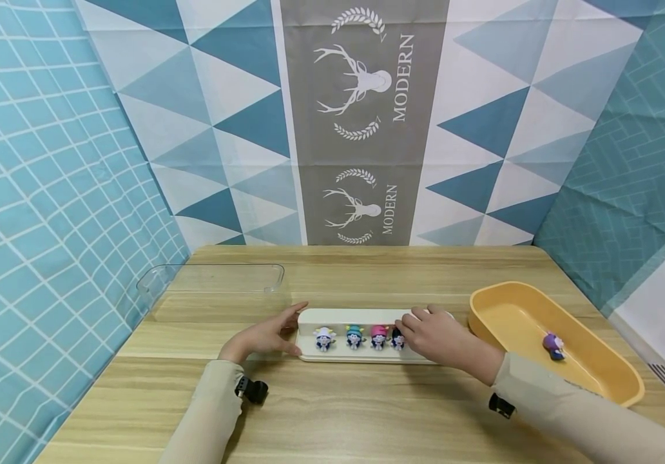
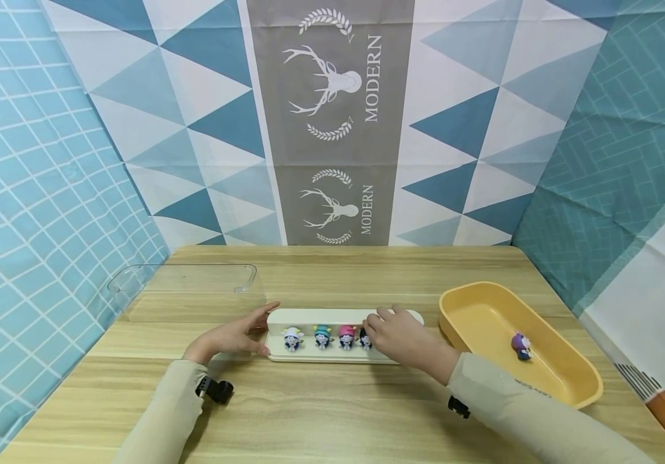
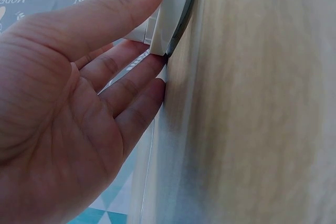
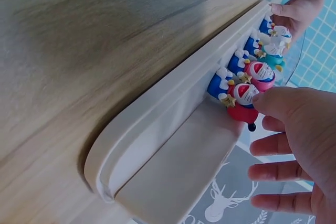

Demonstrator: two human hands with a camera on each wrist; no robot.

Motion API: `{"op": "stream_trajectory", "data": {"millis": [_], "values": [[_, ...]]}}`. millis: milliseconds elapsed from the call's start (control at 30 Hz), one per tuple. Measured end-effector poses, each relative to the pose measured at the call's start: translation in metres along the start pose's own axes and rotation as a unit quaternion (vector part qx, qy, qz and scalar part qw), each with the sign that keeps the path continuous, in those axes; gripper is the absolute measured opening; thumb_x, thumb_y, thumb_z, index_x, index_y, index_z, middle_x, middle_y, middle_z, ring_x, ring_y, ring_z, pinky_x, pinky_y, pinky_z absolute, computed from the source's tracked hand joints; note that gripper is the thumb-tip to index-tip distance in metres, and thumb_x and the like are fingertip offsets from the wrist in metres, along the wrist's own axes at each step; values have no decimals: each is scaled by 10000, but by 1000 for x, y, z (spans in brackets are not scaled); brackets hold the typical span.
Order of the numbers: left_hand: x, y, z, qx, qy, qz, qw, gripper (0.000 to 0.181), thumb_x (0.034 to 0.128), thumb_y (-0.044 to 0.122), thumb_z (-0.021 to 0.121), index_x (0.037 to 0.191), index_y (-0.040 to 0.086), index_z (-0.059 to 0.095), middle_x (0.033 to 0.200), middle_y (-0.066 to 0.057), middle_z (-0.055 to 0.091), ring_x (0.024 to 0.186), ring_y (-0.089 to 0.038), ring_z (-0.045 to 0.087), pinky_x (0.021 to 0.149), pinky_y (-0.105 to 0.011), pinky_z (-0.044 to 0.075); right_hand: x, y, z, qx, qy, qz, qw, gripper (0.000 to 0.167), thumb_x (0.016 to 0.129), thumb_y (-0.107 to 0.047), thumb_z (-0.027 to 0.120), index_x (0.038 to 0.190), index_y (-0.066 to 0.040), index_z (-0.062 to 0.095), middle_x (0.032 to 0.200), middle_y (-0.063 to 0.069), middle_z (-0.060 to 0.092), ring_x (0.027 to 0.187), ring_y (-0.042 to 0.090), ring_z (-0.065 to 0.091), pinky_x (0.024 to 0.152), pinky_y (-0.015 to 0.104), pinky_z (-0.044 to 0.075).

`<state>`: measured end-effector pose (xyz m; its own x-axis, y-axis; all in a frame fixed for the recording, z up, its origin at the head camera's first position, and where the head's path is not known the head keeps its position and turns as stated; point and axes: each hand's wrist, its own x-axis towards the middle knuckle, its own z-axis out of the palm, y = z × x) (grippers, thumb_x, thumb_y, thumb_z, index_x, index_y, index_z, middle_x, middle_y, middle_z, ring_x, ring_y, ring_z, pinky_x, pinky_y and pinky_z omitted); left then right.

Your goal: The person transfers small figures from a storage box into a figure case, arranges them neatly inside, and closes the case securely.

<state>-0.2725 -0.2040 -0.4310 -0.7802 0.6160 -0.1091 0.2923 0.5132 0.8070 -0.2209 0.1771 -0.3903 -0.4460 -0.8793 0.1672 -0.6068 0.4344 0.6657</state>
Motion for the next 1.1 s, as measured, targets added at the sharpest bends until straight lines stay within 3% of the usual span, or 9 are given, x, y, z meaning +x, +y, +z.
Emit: {"op": "stream_trajectory", "data": {"millis": [600,767,933,1100], "values": [[1,-1,0,-94,4,-26,10000,1057,810,65,818,1597,56,113,1531,-279,339,1412,-420,328,1161,-534,252,-27,19,-9,-296,-504,-612,9964,415,799,-248,844,1174,-147,696,1070,18,677,956,199,621,780,341,563],[1,-2,0,-100,0,5,10000,1061,808,67,820,1596,52,109,1528,-286,338,1407,-427,332,1158,-538,255,-36,26,-10,-370,-420,-721,9958,305,836,-211,802,1113,-133,701,1031,19,669,900,198,605,695,318,534],[1,-2,-1,-135,8,-11,9999,1057,812,72,817,1598,65,111,1525,-284,345,1407,-423,336,1160,-535,255,-46,33,-11,-390,-374,-775,9955,322,815,-230,821,1087,-123,686,965,31,638,858,201,577,654,321,507],[1,-2,0,-139,7,-28,9999,1058,811,78,819,1599,70,112,1522,-288,348,1402,-429,343,1154,-542,264,-59,41,-7,-449,-56,-815,9956,321,792,-211,830,1053,-114,670,923,44,625,833,209,557,635,328,494]]}}
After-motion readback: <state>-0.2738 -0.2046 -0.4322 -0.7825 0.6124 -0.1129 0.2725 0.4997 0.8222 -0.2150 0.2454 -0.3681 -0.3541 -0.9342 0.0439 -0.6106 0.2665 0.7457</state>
